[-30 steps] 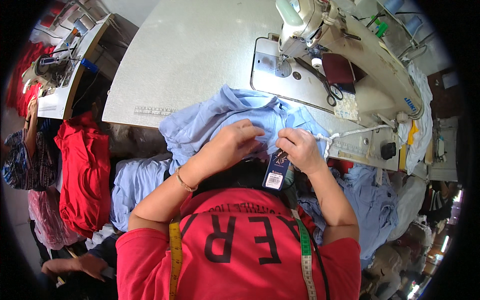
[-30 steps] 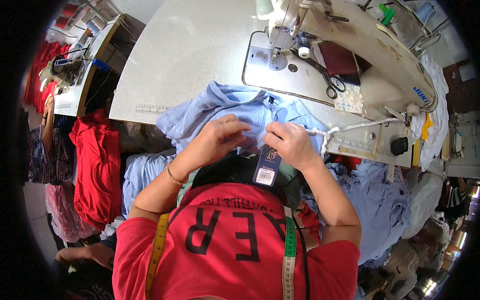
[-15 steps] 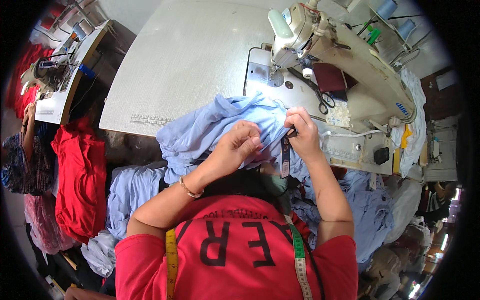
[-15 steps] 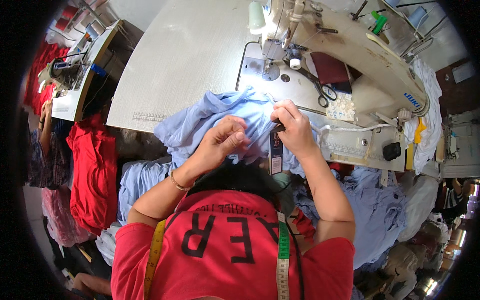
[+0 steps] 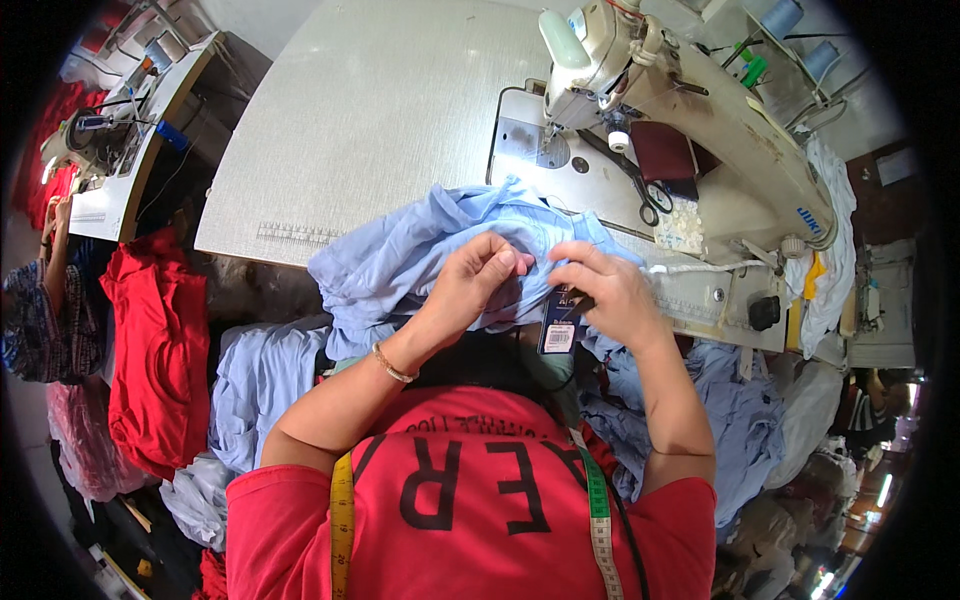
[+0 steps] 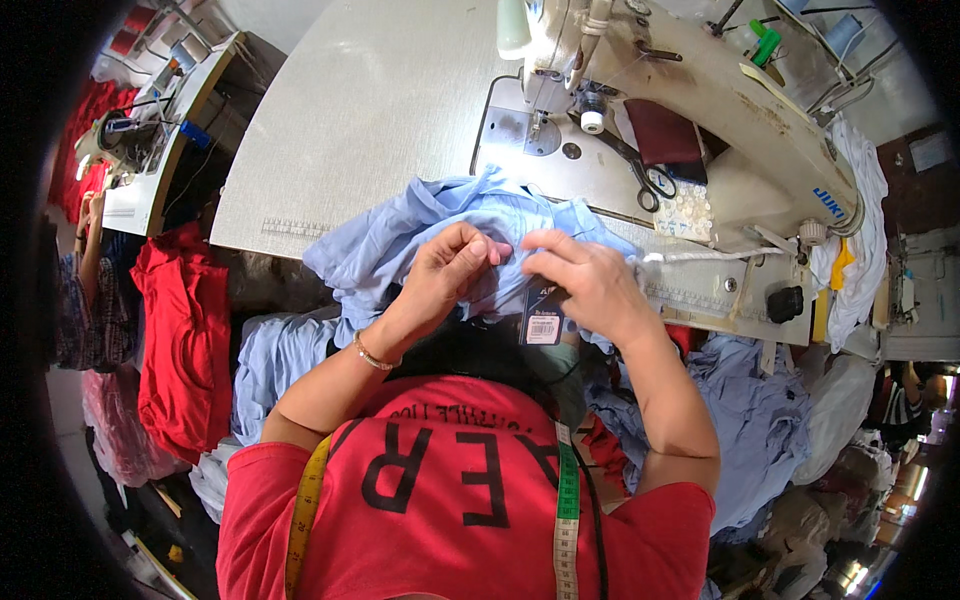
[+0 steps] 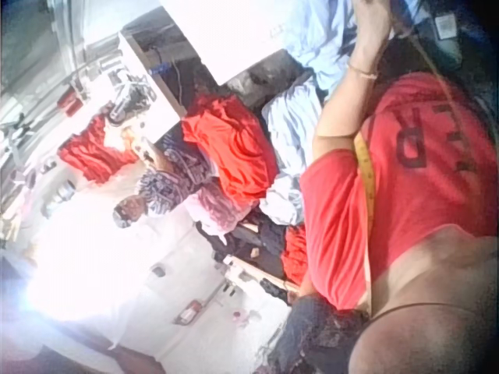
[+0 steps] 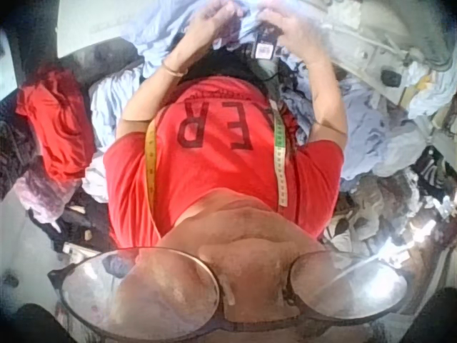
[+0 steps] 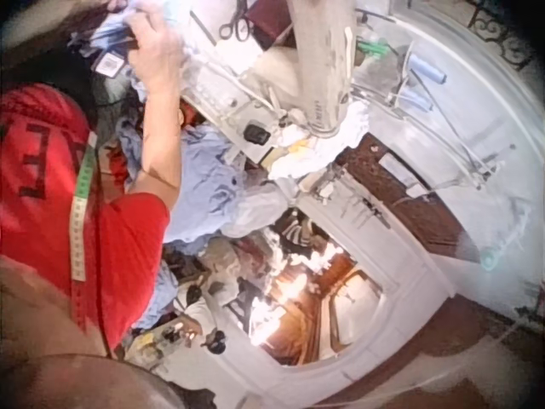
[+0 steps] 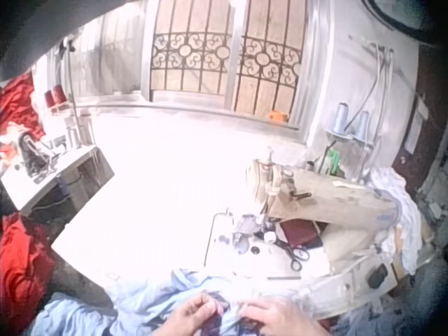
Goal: The person picks up a light-blue shirt, holds it up to check the size and labels, and then uses snips to trim loose threads from the collar and front area while the garment is on a table.
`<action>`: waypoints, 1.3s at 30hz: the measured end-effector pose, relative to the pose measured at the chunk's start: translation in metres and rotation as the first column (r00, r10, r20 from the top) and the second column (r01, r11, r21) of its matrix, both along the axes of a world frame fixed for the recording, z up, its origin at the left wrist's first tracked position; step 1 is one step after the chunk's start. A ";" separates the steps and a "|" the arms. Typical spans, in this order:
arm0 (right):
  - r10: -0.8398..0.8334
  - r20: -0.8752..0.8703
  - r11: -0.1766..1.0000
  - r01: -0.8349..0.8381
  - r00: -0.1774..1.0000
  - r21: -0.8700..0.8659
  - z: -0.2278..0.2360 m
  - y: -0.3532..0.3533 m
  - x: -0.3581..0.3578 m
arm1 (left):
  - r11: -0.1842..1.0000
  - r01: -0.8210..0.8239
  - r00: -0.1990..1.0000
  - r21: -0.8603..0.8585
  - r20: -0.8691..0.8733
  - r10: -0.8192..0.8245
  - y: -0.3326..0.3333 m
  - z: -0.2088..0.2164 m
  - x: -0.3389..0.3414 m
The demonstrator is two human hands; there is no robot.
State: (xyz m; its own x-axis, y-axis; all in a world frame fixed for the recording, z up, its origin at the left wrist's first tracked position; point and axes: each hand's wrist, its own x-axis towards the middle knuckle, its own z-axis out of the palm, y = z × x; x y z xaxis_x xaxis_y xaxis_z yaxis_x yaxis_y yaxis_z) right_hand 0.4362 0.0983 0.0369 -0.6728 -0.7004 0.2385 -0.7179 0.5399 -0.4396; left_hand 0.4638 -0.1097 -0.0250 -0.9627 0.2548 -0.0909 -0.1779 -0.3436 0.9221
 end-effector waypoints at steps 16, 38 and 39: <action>-0.051 0.310 0.997 0.033 0.949 0.064 0.000 -0.007 0.019 | 0.998 0.033 0.999 0.052 -0.010 -0.033 -0.001 -0.004 -0.003; -0.235 0.138 0.962 0.210 0.962 0.173 -0.013 -0.030 0.022 | 0.977 0.015 0.999 0.213 0.048 -0.026 0.002 -0.012 -0.002; -0.247 0.162 0.962 0.221 0.955 0.162 -0.013 -0.029 0.021 | 0.952 -0.006 0.997 0.305 0.078 -0.019 0.003 -0.013 -0.004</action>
